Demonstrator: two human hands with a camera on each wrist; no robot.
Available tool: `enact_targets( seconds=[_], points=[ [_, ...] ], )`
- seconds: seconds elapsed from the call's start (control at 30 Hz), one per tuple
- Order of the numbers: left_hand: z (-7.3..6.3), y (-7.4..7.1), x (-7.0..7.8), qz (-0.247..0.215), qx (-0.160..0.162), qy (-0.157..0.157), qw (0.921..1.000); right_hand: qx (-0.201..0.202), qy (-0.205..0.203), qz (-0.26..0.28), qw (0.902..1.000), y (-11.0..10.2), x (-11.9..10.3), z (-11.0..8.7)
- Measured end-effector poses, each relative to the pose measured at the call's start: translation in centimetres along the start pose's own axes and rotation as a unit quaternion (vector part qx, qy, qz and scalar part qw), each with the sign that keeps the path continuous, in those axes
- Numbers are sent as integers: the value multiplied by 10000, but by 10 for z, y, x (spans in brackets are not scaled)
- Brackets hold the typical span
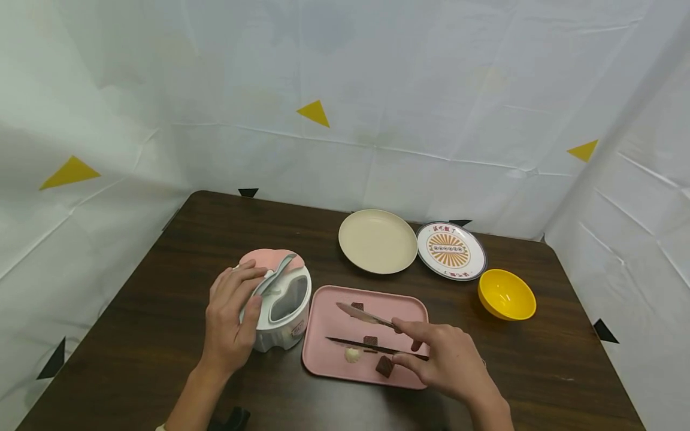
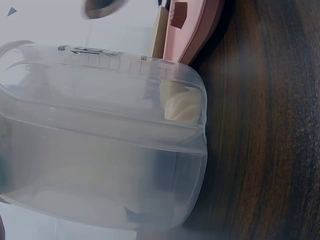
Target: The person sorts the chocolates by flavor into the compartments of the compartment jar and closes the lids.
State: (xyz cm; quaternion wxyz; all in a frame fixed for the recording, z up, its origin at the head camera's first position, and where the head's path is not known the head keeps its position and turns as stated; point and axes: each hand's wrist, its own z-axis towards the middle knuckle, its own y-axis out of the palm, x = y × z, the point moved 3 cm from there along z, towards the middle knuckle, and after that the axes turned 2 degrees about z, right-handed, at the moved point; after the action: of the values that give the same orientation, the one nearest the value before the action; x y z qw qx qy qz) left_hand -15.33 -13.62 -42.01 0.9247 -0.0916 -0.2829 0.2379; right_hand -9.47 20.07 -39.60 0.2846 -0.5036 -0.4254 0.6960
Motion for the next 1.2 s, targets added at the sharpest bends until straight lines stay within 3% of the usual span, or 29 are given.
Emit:
enact_targets(
  seconds=[0.13,0.27,0.43,0.93,1.2],
  points=[
    [0,0,0,0,-19,-26,10000,-505,31,-24,9987,10,8,-4],
    [-1,0,0,-8,-19,-44,10000,-724,-110,41,9973,18,13,-6],
    [0,0,0,2,-18,-31,10000,-924,20,140,9956,24,16,-6],
    [1,-1,2,-8,-18,-28,10000,-924,237,-2,9954,28,19,-4],
    [1,0,3,-12,-15,-43,10000,-797,149,-22,9967,27,18,-5]
  ],
)
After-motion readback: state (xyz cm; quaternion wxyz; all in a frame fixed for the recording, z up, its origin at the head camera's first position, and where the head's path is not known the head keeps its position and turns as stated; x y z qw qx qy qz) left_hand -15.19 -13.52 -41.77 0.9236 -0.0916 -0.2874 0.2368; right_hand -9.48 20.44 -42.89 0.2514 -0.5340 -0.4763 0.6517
